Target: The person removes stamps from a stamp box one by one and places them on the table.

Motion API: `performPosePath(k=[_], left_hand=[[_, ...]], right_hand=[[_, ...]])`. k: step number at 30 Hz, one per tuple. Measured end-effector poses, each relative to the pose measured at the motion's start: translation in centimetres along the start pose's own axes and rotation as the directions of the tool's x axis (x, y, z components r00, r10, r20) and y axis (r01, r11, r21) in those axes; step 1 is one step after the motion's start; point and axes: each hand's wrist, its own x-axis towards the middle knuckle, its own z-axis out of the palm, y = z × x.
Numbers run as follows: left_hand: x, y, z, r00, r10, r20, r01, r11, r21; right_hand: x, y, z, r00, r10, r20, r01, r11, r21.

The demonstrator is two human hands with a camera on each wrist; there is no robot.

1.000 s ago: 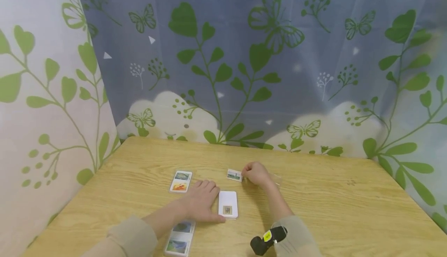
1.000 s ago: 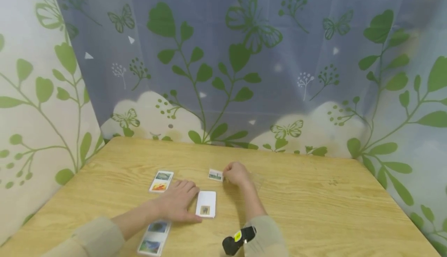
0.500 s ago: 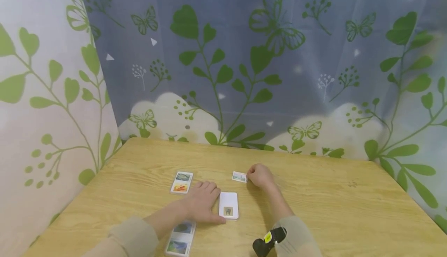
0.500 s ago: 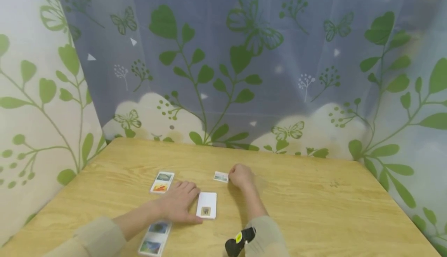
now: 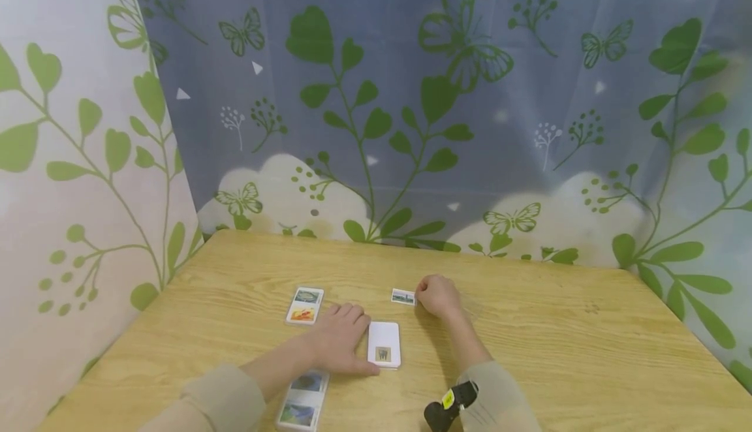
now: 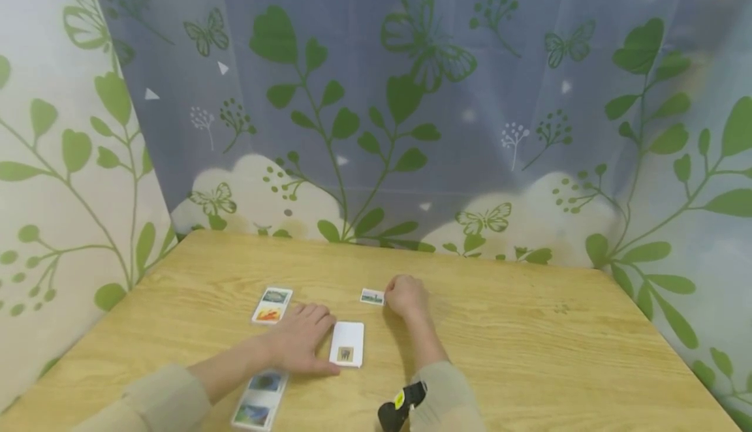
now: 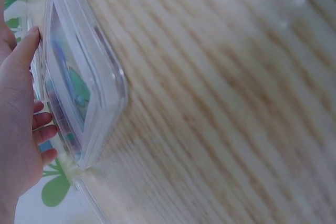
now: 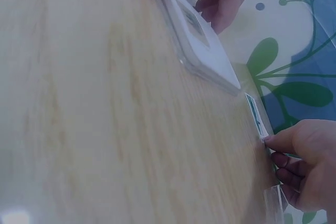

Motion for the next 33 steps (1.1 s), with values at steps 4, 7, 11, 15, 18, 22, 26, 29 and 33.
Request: performPosePath(k=[4,7,11,15,18,22,26,29,33], left_hand=[[0.0,-0.1,0.1,1.000,0.011,-0.006,-0.012,1.000,-0.014],[-0.1,-0.2,0.1,1.000,0.013,-0.011,-0.013,1.000,-0.016],[-0.1,-0.2,0.2,1.000,0.015,-0.018,-0.015,1.000,-0.021],[-0.1,-0.2,0.2,1.000,0.020,-0.017,-0.021,1.000,-0.020],[-0.2,-0.2,0.2,1.000,0.026,-0.018,-0.026,1.000,-0.010],[-0.1,-0.1,0.2,0.999,0.022,-0.026,-0.023,1.000,-0.001],[-0.1,-0.1,0.1,1.000,0.013,-0.013,-0.013,1.000,-0.002],[-0.2,-0.1,0.1,1.000,0.011,0.000,-0.011,1.000,0.003],[-0.2,-0.1,0.1,1.000,0.012,0.009,-0.012,1.000,0.015]], right_hand=[[0.1,0.0,0.1,1.000,0.011,-0.004,-0.011,0.999,-0.040],[0.2,-0.1,0.2,1.000,0.008,-0.006,-0.008,0.998,-0.056],[0.2,-0.3,0.2,1.000,0.006,-0.010,-0.006,0.998,-0.060],[0.1,-0.2,0.1,1.000,0.010,-0.002,-0.010,1.000,-0.018],[0.1,0.0,-0.1,1.000,0.021,0.009,-0.021,0.998,0.060],[-0.1,0.2,-0.5,1.000,0.026,0.009,-0.027,0.983,0.181],[-0.2,0.2,-0.9,1.000,0.021,-0.001,-0.020,0.965,0.260],[-0.2,0.2,-1.1,1.000,0.007,-0.008,-0.004,0.953,0.304],[-0.4,0.1,-1.5,1.000,0.002,0.006,-0.004,0.928,0.374]])
